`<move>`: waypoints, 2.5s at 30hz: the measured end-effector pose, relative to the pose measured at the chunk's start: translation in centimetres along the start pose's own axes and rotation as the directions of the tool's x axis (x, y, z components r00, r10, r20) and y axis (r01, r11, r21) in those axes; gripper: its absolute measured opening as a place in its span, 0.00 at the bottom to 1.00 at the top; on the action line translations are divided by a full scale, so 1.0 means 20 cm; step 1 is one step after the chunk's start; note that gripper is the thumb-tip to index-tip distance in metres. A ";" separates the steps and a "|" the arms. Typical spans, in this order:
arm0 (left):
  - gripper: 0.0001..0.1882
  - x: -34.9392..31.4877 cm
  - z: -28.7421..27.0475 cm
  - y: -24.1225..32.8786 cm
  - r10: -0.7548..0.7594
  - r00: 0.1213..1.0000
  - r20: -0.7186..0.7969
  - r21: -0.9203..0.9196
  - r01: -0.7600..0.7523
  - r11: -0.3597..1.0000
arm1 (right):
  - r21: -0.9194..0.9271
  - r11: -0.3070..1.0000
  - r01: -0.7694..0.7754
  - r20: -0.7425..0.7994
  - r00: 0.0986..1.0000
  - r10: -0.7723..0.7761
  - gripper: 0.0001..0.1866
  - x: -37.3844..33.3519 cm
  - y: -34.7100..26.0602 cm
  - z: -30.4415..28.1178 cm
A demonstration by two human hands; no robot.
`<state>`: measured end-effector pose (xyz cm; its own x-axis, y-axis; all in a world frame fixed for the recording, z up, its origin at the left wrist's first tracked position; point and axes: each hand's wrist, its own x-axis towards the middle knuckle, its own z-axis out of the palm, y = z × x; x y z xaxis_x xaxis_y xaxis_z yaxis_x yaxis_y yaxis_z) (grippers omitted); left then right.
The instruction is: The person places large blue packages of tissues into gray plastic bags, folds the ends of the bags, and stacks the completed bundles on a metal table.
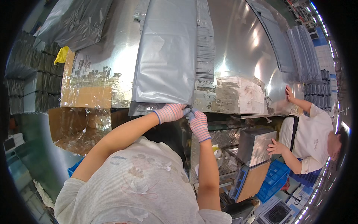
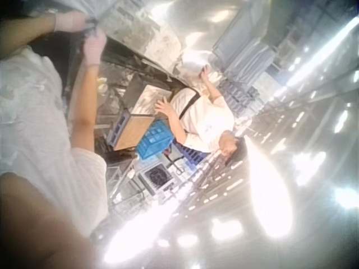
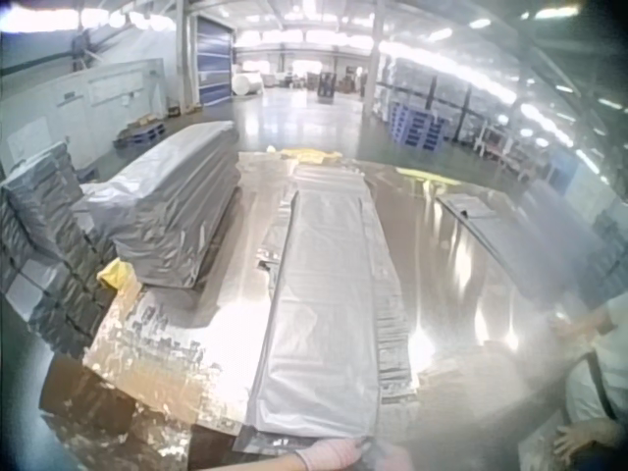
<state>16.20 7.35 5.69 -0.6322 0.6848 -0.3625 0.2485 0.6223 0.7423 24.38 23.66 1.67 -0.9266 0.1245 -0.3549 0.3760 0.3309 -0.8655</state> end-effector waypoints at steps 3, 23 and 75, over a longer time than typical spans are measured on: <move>0.17 -0.03 -0.01 0.02 0.064 0.997 -0.043 -0.033 -0.065 0.997 | 0.012 0.999 0.030 -0.002 1.000 -0.030 0.09 0.00 -0.02 -0.01; 0.32 -1.54 -0.52 -0.86 -0.776 0.274 -0.568 -0.285 0.819 0.498 | 0.147 0.988 -0.039 0.018 0.999 0.037 0.19 0.06 -0.06 -0.17; 0.30 0.00 -0.75 -0.50 -0.735 0.666 -0.127 -0.991 -0.058 0.118 | 0.730 0.624 -0.279 0.050 0.933 0.357 0.20 0.96 -0.17 0.01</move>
<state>2.76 -4.59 6.69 -0.6967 -0.0494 -0.7156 -0.6612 -0.3425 0.6674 5.38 24.73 -2.22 -0.7292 0.1875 -0.6581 0.4998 -0.5108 -0.6995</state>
